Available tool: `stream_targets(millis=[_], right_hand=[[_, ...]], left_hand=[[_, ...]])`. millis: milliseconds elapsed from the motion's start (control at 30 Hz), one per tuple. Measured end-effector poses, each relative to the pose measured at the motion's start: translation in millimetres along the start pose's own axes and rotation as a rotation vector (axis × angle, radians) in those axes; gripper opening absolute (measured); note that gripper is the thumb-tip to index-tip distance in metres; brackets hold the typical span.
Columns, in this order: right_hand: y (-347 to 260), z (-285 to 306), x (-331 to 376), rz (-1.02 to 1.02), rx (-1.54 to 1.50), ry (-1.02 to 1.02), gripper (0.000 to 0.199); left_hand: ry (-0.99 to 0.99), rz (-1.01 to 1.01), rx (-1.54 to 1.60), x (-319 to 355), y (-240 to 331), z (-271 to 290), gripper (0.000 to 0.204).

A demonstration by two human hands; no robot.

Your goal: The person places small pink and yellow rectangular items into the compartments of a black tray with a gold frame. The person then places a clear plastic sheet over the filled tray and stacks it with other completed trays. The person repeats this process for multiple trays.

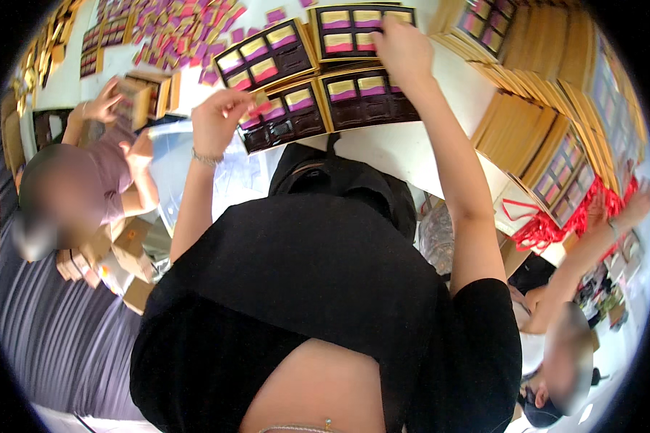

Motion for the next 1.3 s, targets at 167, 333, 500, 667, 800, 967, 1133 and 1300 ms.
stream_targets(millis=[167,333,500,667,800,967,1133,1300], right_hand=[[23.9,16.5,41.2,-0.002,-0.251,0.231,0.015],[39.9,17.0,65.2,0.039,-0.313,0.292,0.033],[9.8,22.0,61.0,0.304,-0.134,0.274,0.036],[17.2,13.8,33.7,0.319,-0.192,0.250,0.044],[14.9,10.5,12.6,0.456,-0.079,0.173,0.043],[23.8,8.7,3.3,0.514,0.004,0.082,0.028],[47.8,20.3,16.1,-0.195,-0.505,0.066,0.007],[60.1,-23.8,36.4,-0.483,-1.035,0.042,0.020]], left_hand=[[0.072,-0.100,-0.142,64.4,-34.8,-4.2,0.011],[0.232,-0.215,-0.240,82.1,-43.8,-16.4,0.015],[0.250,-0.294,-0.426,102.1,-36.4,-31.3,0.034],[0.164,-0.343,-0.495,106.9,-43.1,-33.5,0.041],[0.242,-0.298,-0.338,106.8,-51.8,-31.0,0.033],[0.232,-0.285,-0.288,103.0,-43.8,-32.2,0.036],[0.031,-0.303,-0.448,111.1,-39.6,-39.1,0.055],[0.009,-0.273,-0.562,118.0,-67.0,-53.1,0.050]])
Point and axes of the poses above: each hand's wrist, its own x-axis away from the middle knuckle, its own z-axis out of the back of the hand, y = z × x, the point moved 4 cm from there along -x, towards the middle knuckle, and after that the axes turned 14 degrees about x, right-handed, at the moved point
